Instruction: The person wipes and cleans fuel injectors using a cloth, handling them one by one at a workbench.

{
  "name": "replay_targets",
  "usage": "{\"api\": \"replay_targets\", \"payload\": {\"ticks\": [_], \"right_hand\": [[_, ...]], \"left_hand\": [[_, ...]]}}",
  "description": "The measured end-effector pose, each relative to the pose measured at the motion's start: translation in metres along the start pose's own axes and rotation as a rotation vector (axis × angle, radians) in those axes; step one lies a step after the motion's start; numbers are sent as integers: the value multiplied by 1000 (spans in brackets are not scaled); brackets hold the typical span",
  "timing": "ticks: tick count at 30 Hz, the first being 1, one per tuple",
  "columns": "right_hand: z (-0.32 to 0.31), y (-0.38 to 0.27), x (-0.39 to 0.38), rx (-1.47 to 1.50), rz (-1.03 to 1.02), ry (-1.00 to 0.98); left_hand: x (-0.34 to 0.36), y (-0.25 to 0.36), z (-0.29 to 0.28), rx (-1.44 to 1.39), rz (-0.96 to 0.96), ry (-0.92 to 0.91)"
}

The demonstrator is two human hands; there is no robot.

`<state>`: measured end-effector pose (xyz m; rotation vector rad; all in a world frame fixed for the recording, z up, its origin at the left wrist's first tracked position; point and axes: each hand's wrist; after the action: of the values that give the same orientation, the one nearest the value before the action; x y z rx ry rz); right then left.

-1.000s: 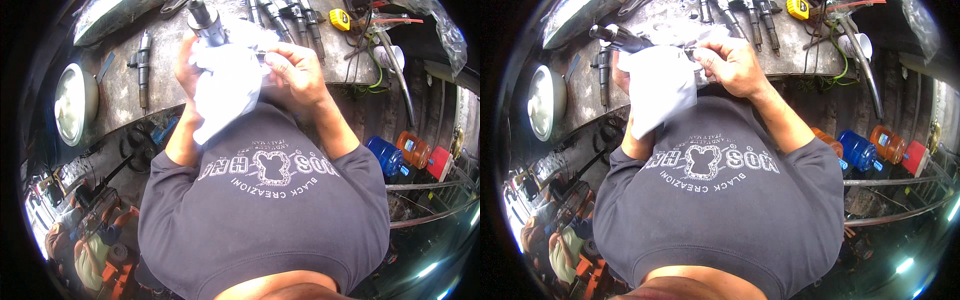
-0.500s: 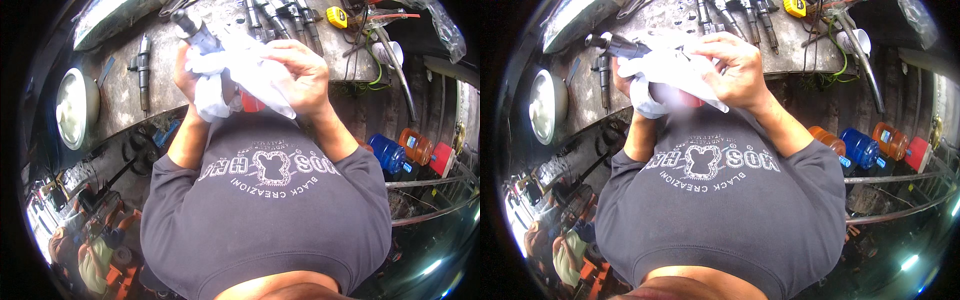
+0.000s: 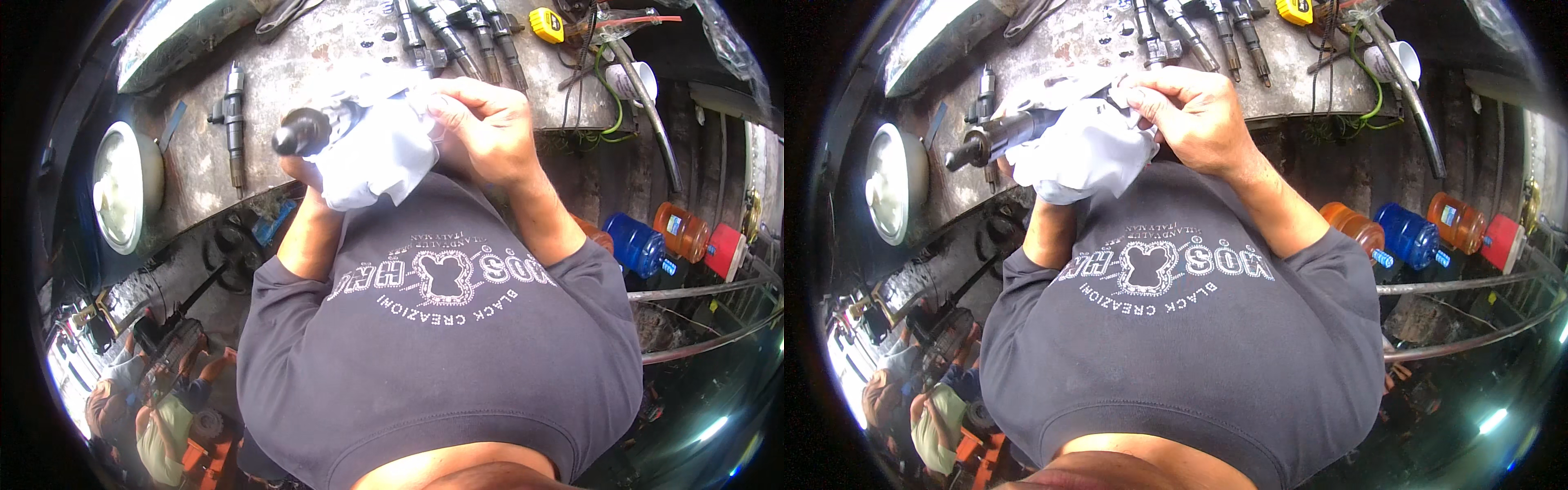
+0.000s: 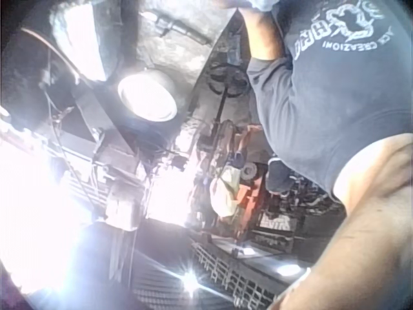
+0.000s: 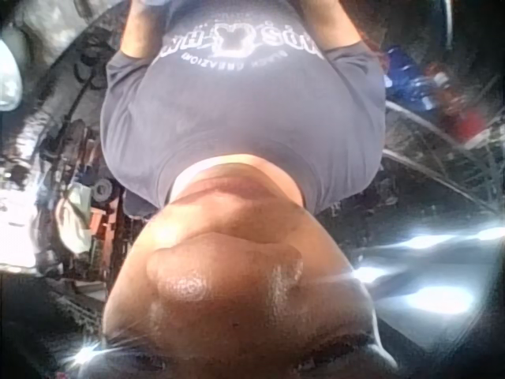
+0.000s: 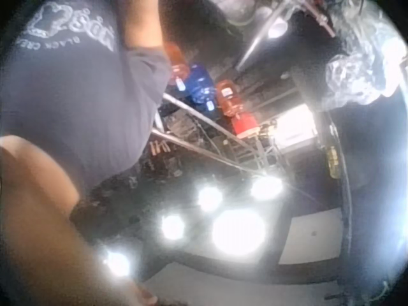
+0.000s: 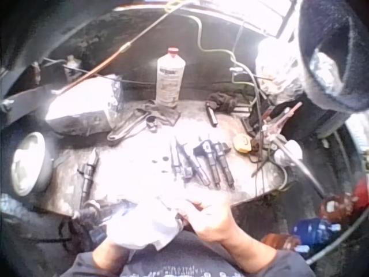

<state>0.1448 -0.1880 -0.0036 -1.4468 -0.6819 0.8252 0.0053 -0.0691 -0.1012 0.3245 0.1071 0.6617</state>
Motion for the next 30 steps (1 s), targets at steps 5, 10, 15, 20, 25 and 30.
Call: {"api": "replay_targets", "payload": {"ticks": [5, 10, 15, 20, 25, 30], "right_hand": [[-1, -3, -2, 10, 93, -67], [-5, -3, 5, 43, 203, -146], [-6, 1, 14, -500, -477, -35], [-5, -13, 20, -584, -655, -59], [-8, -8, 26, -715, -708, -43], [1, 3, 28, -570, -479, 39]], "left_hand": [[0, -2, -5, 126, -184, -82], [7, 5, 4, 651, 66, -97], [16, 18, 33, 1397, 688, -158], [21, 22, 30, 1167, 525, -258], [23, 21, 33, 821, 329, -273], [38, 17, 48, 1418, 985, -243]]}}
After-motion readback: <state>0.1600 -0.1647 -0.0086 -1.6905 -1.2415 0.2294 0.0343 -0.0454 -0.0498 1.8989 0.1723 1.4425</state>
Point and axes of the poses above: each hand's wrist, its own x-axis towards the middle knuckle, its own z-axis out of the palm, y = z × x, and after that the axes turned 7 degrees about z, right-handed
